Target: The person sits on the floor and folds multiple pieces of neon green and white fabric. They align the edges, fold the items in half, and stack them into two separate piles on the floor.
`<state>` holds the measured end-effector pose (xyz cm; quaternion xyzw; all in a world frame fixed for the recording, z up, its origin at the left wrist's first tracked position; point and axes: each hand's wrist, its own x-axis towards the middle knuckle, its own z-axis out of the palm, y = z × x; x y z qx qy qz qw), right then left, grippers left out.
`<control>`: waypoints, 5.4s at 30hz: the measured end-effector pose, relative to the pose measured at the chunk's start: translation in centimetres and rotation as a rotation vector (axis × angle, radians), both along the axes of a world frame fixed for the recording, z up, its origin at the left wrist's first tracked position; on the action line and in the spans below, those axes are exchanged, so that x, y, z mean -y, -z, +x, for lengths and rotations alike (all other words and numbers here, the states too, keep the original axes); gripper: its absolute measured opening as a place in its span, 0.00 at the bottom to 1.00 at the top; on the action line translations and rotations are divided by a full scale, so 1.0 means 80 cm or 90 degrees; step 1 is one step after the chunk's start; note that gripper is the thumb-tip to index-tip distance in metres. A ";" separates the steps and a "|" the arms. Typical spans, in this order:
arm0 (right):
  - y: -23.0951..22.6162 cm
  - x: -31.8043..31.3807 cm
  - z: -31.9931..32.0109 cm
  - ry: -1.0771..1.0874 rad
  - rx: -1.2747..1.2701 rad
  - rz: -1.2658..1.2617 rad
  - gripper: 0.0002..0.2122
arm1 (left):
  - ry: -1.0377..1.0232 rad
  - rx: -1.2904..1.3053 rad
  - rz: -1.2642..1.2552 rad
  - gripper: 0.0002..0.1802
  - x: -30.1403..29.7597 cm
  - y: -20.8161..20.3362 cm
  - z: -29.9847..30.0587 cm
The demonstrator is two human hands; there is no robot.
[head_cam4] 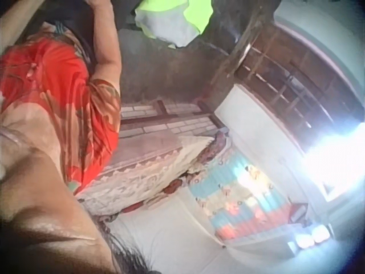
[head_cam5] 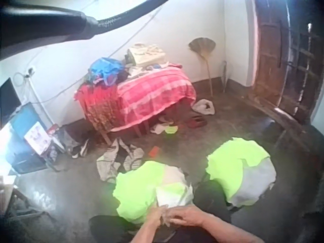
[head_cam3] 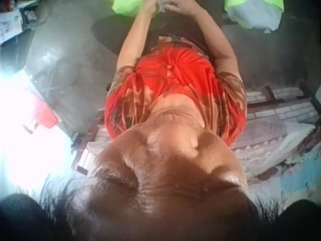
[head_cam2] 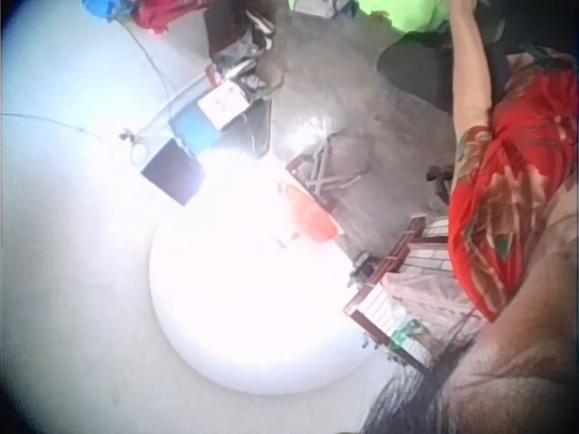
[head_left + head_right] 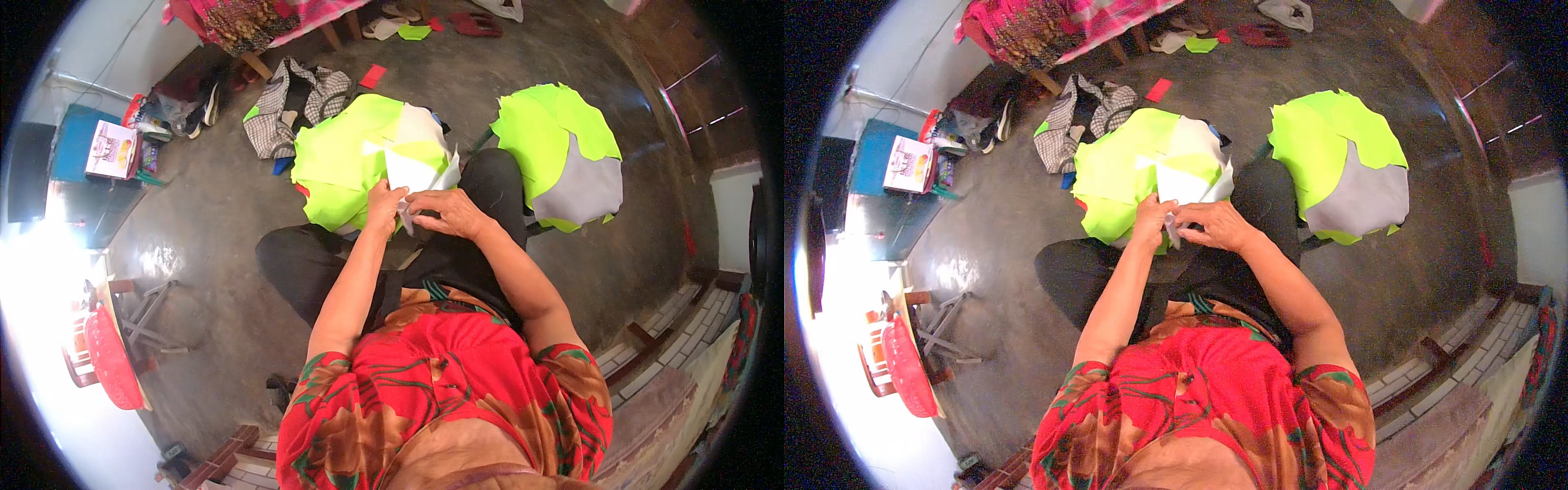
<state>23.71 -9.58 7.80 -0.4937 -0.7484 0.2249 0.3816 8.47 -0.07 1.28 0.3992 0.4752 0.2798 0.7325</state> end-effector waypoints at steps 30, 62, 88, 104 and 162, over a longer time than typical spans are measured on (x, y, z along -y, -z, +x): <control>0.034 -0.004 0.008 -0.024 0.264 -0.359 0.13 | -0.182 -0.150 0.234 0.22 -0.115 0.029 -0.005; 0.028 -0.010 0.009 -0.028 0.251 -0.403 0.15 | 0.229 -0.846 0.828 0.19 -0.083 -0.006 0.024; 0.034 -0.008 0.012 -0.029 0.185 -0.376 0.14 | 0.069 -0.097 0.298 0.13 -0.136 -0.101 0.057; 0.031 -0.008 0.012 -0.026 0.182 -0.379 0.14 | -0.229 0.089 0.264 0.14 -0.128 -0.053 0.066; 0.038 -0.015 0.006 -0.026 0.225 -0.424 0.15 | 0.275 -0.688 0.773 0.22 -0.054 0.013 -0.014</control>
